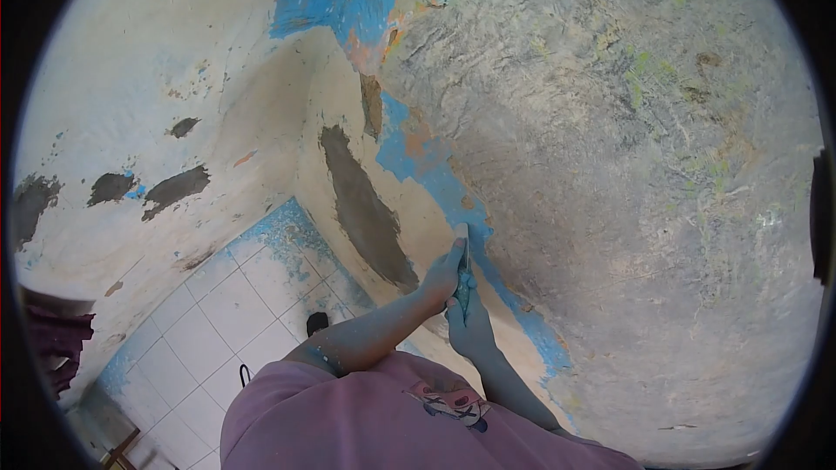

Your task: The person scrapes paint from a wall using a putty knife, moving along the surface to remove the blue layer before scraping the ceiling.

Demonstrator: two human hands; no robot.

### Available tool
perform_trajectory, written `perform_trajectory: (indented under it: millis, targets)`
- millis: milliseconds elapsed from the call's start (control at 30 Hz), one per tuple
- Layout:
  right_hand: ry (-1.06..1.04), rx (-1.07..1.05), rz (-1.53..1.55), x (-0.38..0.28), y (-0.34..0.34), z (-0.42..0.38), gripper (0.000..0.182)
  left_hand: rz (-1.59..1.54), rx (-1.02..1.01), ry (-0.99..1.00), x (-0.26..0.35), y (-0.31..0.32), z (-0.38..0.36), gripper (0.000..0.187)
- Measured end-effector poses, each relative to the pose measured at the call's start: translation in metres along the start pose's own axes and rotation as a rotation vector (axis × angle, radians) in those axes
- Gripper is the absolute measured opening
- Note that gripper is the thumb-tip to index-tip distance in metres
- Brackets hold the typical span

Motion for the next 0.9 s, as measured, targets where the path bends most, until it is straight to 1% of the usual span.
perform_trajectory:
  millis: [133,200,333,400,533,633,700,800,833,867,900]
  targets:
    - [-0.056,0.038,-0.053,-0.001,0.003,0.013,0.055,-0.113,-0.038,-0.055,0.004,-0.005,0.011,0.051]
    - [-0.018,0.045,-0.006,-0.006,0.004,0.011,0.035,-0.143,-0.047,-0.062,0.004,-0.007,0.008,0.051]
    - [-0.054,0.092,-0.019,0.0,0.003,0.0,0.033,-0.074,-0.059,-0.073,-0.002,-0.004,0.0,0.049]
    - [-0.023,0.023,-0.002,0.003,0.005,0.001,0.033,-0.041,-0.064,-0.095,-0.006,-0.005,0.0,0.049]
    - [0.001,0.083,0.032,-0.003,0.008,0.01,0.033,-0.081,-0.057,-0.072,0.002,-0.01,0.01,0.05]
    - [-0.06,0.107,0.099,-0.016,0.005,0.015,0.032,-0.084,-0.068,-0.069,0.011,-0.015,0.015,0.05]
    - [-0.095,0.111,0.055,-0.018,0.006,0.016,0.032,-0.079,-0.074,-0.074,0.017,-0.016,0.011,0.05]
    - [-0.139,0.115,0.078,-0.018,0.008,0.012,0.033,-0.057,-0.105,-0.101,0.025,-0.011,-0.003,0.045]
    - [-0.149,0.116,0.082,-0.015,0.007,0.011,0.033,-0.041,-0.144,-0.124,0.024,-0.009,-0.009,0.043]
    - [-0.085,0.048,0.115,-0.009,0.009,0.011,0.043,-0.025,-0.183,-0.146,0.022,-0.008,-0.013,0.042]
    - [-0.023,-0.021,0.147,-0.003,0.014,0.013,0.053,-0.02,-0.181,-0.132,0.019,-0.011,-0.013,0.042]
Point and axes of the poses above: each hand's wrist, its own z-axis towards the middle knuckle, its own y-axis out of the palm, x = y × z, the point moved 5 cm from there along z, towards the middle knuckle, and after that the axes turned 10 degrees about -z, right-handed, at the moved point
